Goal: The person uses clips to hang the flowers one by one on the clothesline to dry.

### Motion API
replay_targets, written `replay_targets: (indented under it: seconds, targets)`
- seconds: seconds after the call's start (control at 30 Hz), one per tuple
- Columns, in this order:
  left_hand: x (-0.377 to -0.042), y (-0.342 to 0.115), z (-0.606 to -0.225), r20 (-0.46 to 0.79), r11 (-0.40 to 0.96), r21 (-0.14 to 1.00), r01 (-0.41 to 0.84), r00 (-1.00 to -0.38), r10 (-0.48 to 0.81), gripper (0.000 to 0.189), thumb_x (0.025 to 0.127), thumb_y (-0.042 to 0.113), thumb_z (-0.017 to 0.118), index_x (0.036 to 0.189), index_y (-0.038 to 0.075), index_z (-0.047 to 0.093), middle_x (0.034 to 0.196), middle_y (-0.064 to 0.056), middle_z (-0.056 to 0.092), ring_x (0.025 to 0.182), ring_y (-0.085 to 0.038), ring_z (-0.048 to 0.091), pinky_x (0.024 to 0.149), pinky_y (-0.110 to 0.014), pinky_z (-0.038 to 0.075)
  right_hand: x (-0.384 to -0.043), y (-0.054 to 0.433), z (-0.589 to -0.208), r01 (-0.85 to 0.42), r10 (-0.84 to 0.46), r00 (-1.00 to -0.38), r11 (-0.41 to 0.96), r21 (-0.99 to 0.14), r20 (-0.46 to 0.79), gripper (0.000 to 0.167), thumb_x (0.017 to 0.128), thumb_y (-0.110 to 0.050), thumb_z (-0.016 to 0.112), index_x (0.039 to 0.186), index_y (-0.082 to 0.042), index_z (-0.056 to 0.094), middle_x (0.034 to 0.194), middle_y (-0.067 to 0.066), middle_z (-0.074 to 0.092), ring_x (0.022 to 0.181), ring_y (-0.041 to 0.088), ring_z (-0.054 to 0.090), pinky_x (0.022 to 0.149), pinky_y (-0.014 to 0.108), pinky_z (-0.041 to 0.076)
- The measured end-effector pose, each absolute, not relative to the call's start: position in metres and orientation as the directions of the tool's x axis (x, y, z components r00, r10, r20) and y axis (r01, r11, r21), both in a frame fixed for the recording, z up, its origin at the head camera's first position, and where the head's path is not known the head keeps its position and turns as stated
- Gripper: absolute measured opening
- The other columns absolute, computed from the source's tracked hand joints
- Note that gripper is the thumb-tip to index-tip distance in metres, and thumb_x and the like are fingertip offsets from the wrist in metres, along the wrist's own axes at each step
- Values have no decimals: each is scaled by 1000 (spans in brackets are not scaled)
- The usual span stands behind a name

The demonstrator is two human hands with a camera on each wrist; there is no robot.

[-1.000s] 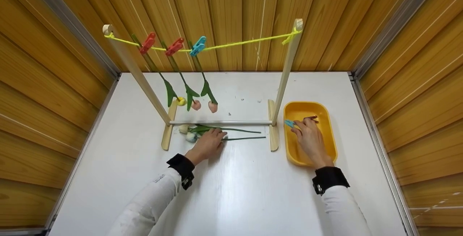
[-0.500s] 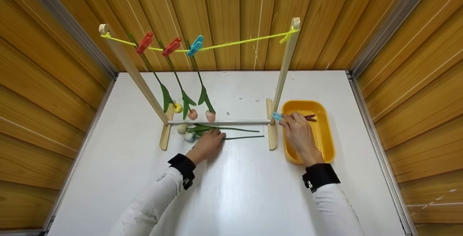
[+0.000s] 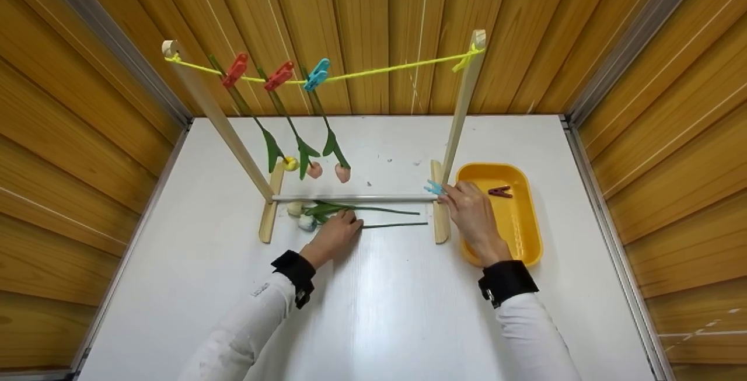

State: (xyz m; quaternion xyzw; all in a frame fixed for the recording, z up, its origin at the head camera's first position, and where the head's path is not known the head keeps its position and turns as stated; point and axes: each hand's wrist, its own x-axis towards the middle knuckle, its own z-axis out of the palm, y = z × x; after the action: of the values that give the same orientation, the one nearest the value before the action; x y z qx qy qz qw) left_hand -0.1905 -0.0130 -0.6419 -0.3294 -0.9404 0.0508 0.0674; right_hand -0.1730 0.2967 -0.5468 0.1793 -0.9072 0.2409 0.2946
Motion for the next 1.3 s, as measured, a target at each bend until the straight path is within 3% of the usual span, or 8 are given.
replay_targets:
  seconds: [0.2, 0.37, 0.67, 0.93, 1.07, 1.3]
  targets:
    - [-185, -18, -644, 73, 758, -159, 633, -758, 648, 20, 95, 4, 54, 109, 13, 65, 104, -5, 61, 96, -21, 59, 76, -31, 54, -173, 292, -547, -471, -194, -766, 819, -328, 613, 24, 76, -3, 82, 99, 4, 77, 71, 10, 59, 64, 17, 50, 60, 10, 35]
    - [-184, -22, -648, 138, 752, -141, 644, -740, 659, 21, 93, 5, 54, 108, 13, 66, 100, -5, 62, 92, -22, 60, 72, -31, 53, -173, 290, -546, -460, -188, -779, 819, -342, 598, 23, 78, -3, 81, 99, 4, 76, 73, 11, 61, 65, 18, 52, 62, 8, 36]
    - [-185, -29, -647, 134, 735, 10, 678, -729, 671, 19, 92, 4, 53, 106, 10, 66, 102, -8, 60, 91, -24, 58, 75, -34, 51, -174, 291, -549, -425, -158, -806, 826, -371, 571, 23, 80, -4, 79, 101, 5, 76, 76, 13, 63, 68, 20, 52, 63, 10, 37]
    - [-183, -32, -644, 101, 748, 119, 653, -758, 645, 17, 100, 9, 49, 105, 11, 66, 102, -7, 58, 91, -22, 58, 77, -34, 51, -172, 295, -550, -409, -150, -815, 834, -371, 560, 22, 84, -5, 76, 101, 7, 74, 80, 14, 64, 72, 24, 56, 66, 31, 48]
    - [-183, -35, -642, 147, 738, 153, 657, -754, 640, 10, 100, 15, 55, 103, 11, 64, 98, -6, 60, 89, -22, 59, 75, -33, 51, -173, 297, -551, -419, -161, -806, 834, -358, 570, 20, 84, -1, 75, 100, 9, 73, 80, 16, 62, 73, 26, 55, 66, 36, 48]
    - [-186, -36, -631, 194, 709, 210, 674, -739, 645, 11, 96, 9, 55, 104, 9, 63, 96, -6, 68, 87, -23, 64, 75, -32, 52, -173, 299, -552, -405, -149, -817, 836, -370, 558, 20, 86, -1, 73, 102, 10, 72, 80, 15, 58, 74, 25, 52, 69, 26, 42]
